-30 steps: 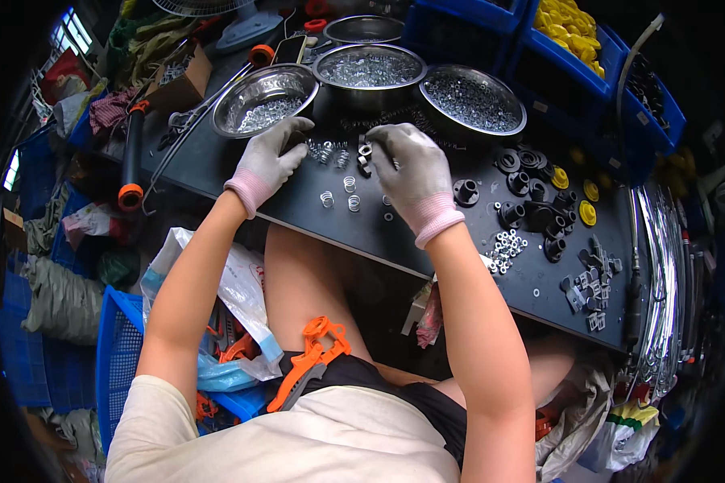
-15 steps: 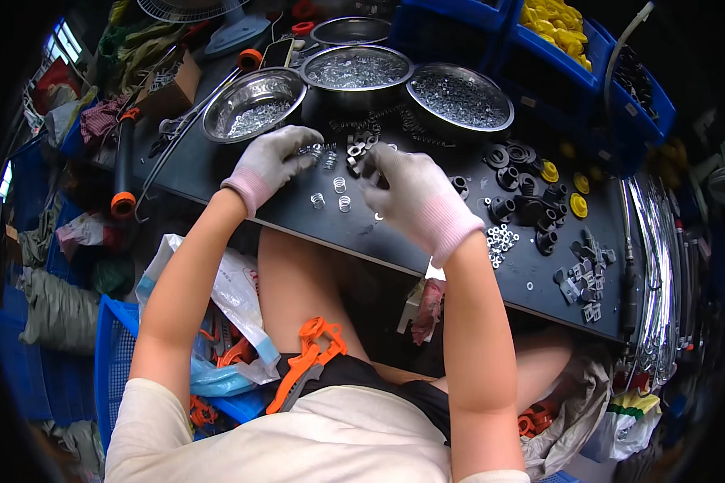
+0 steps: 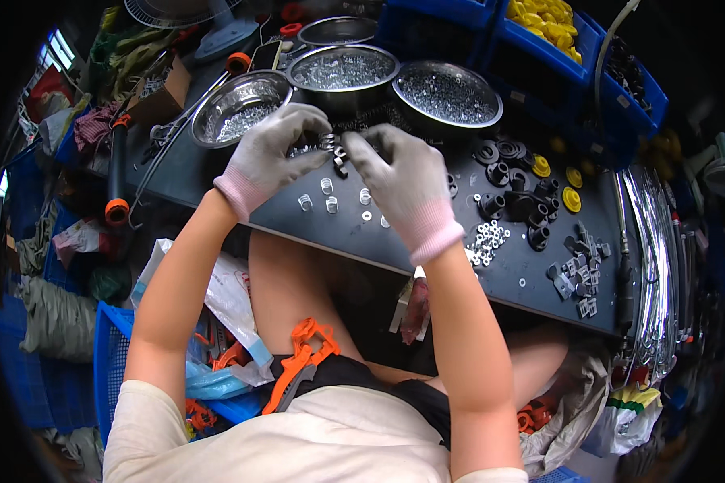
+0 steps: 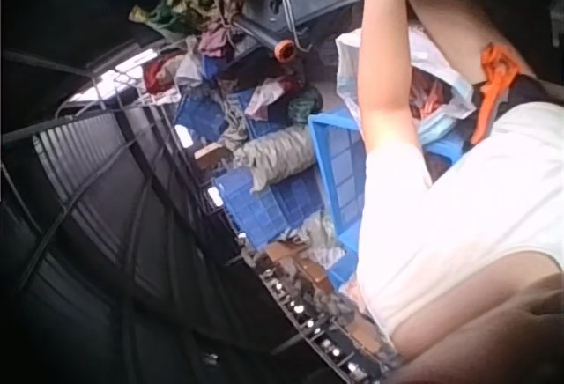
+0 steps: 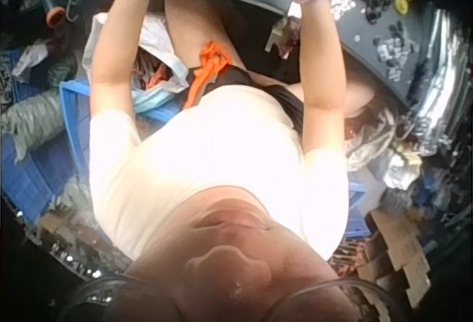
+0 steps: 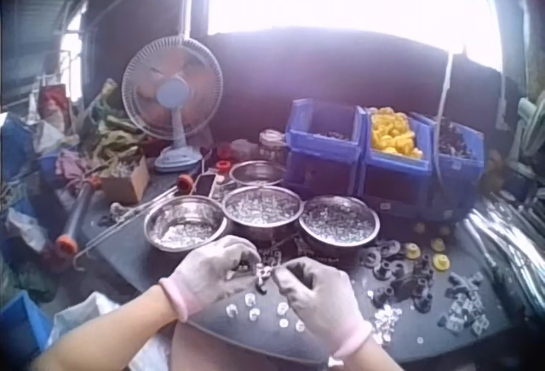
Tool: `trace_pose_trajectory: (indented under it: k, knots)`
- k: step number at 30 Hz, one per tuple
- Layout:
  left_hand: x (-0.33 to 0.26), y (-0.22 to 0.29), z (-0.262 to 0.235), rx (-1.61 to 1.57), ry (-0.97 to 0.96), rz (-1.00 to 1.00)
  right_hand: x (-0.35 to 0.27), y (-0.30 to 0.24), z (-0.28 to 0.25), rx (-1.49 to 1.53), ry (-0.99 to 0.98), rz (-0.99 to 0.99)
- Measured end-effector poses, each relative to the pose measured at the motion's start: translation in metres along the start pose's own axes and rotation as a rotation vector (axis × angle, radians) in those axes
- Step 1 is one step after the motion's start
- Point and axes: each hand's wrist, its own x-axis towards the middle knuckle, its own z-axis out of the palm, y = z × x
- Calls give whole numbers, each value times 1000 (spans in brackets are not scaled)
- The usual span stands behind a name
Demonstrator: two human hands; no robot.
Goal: The recorder is assembling orange plastic mechanical handles using springs, washers, and bolts.
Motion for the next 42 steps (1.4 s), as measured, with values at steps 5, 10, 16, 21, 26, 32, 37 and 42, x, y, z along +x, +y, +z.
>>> trace_pose_trajectory:
  k: [5,10,16,21,26,32,37,42]
  knots:
    - [0,29,-1,-31,153,185,7,13,17,540,-135,44]
    - [2,23,0,-440,94,118,9,26,12,738,-241,94]
    - [5,32,-1,-328,104,114,12,32,10,878,-328,120]
    - [2,30,8,-308,212,135,7,24,17,942,-208,166]
    - [0,28,12,-236,209,20,10,18,12,853,-171,182]
    - [3,12,8,-388,139,-147,10,21,14,659,11,17]
    - [2,3,10,-258,-3,-153,19,39,14,429,-10,-96]
    - [2,2,2,-90,-103,-209,15,38,10,117,58,-78]
